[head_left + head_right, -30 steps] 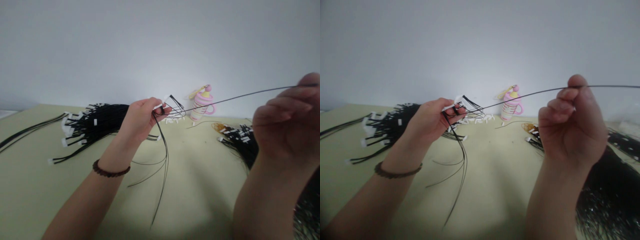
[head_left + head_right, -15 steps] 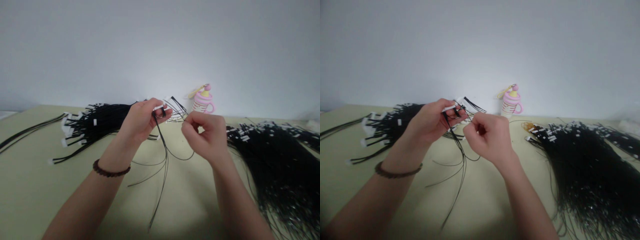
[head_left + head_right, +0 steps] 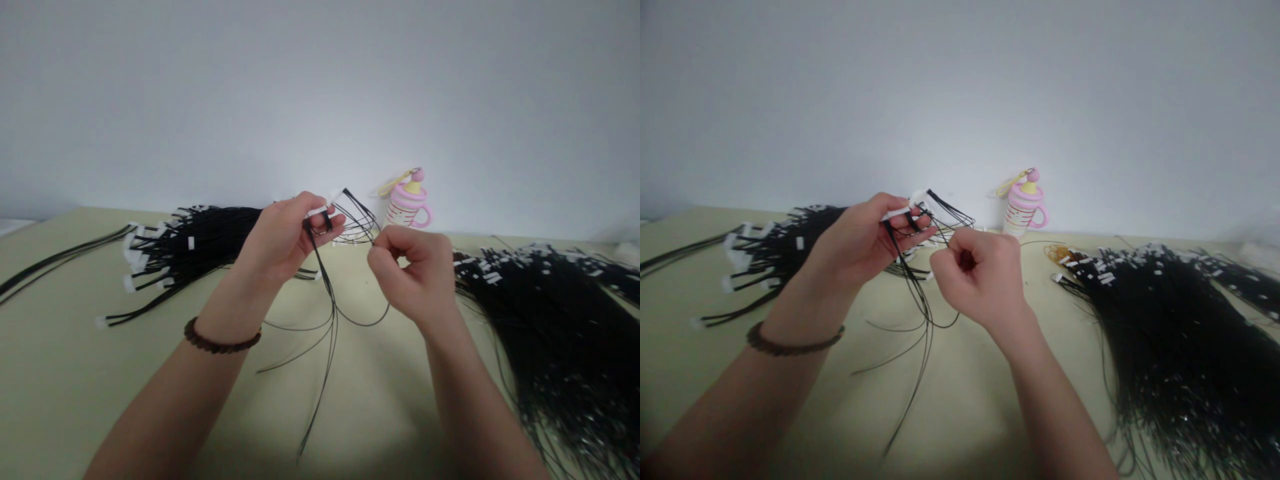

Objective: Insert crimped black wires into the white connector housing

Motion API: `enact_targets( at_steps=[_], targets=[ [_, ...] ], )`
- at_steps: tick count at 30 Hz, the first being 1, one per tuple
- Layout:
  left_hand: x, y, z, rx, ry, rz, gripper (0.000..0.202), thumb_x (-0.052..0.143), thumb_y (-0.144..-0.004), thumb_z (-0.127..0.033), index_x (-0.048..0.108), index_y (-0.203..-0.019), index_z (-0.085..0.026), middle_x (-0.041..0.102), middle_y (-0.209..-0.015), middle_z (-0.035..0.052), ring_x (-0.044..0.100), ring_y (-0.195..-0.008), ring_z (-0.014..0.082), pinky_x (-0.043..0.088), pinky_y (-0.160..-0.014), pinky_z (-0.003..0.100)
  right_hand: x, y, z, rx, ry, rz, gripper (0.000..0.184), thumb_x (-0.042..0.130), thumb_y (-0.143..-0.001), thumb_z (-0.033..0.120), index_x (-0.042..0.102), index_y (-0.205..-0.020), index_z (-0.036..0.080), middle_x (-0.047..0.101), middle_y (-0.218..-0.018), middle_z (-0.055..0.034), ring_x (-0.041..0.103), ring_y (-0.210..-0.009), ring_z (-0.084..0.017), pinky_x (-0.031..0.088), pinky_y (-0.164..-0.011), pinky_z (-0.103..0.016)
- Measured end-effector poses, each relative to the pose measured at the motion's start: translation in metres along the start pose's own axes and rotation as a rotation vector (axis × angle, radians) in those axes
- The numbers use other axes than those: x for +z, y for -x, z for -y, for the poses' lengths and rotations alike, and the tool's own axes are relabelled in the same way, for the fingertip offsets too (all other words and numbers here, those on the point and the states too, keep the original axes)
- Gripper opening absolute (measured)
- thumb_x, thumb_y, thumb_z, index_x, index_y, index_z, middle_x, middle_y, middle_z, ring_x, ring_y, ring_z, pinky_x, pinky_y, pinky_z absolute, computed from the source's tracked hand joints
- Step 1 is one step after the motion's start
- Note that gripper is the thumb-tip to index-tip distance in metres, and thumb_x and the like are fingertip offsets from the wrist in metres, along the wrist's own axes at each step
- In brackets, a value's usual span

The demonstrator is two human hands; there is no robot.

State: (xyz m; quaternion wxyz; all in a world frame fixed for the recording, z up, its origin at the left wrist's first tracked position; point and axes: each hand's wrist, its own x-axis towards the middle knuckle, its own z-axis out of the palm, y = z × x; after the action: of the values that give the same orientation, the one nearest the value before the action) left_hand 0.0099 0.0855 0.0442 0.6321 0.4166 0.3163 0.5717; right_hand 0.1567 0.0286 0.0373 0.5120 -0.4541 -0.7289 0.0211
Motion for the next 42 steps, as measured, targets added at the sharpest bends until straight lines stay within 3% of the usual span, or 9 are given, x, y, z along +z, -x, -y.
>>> enact_targets(
  at_steps=[23,31,36,42],
  targets=[
    [-0.002,-0.001,0.001,0.003,0.041,0.037,0.012,0.061,-0.066,-0.018,0.052,-0.058,-0.014,0.05,-0.053,-0.0013,0.06,-0.065,0.0116,0.054,-0.078,0.029,0.001,0.0,0.0,0.015,0.009,0.034,0.022,0.05,-0.069,0.016,0.041,-0.048,0.016,0.035,-0.044,0.0054,0.032,-0.044,-0.005,0.026,-0.044,-0.02],
    [0.007,0.004,0.009,0.002,0.023,0.087,0.019,0.06,-0.065,-0.016,0.048,-0.051,-0.014,0.047,-0.051,-0.002,0.056,-0.059,0.0099,0.053,-0.074,0.027,0.005,-0.002,-0.005,0.063,0.015,-0.048,0.017,0.053,-0.077,0.022,0.054,-0.062,0.016,0.044,-0.048,0.005,0.039,-0.044,-0.005,0.029,-0.045,-0.019],
    [0.009,0.008,0.013,-0.027,0.019,0.184,0.019,0.06,-0.067,-0.018,0.05,-0.051,-0.013,0.045,-0.052,-0.0033,0.05,-0.056,0.0067,0.051,-0.073,0.025,0.008,-0.002,-0.012,0.116,-0.022,-0.059,0.01,0.054,-0.08,0.024,0.058,-0.085,0.016,0.053,-0.055,0.0041,0.044,-0.045,-0.006,0.032,-0.046,-0.02],
    [0.008,0.008,0.015,-0.034,0.025,0.187,0.019,0.061,-0.067,-0.018,0.051,-0.052,-0.013,0.045,-0.052,-0.0038,0.049,-0.055,0.006,0.051,-0.074,0.025,0.008,-0.003,-0.012,0.081,-0.042,-0.055,0.008,0.056,-0.081,0.024,0.059,-0.078,0.017,0.056,-0.058,0.0025,0.049,-0.047,-0.007,0.035,-0.045,-0.02]
  ],
)
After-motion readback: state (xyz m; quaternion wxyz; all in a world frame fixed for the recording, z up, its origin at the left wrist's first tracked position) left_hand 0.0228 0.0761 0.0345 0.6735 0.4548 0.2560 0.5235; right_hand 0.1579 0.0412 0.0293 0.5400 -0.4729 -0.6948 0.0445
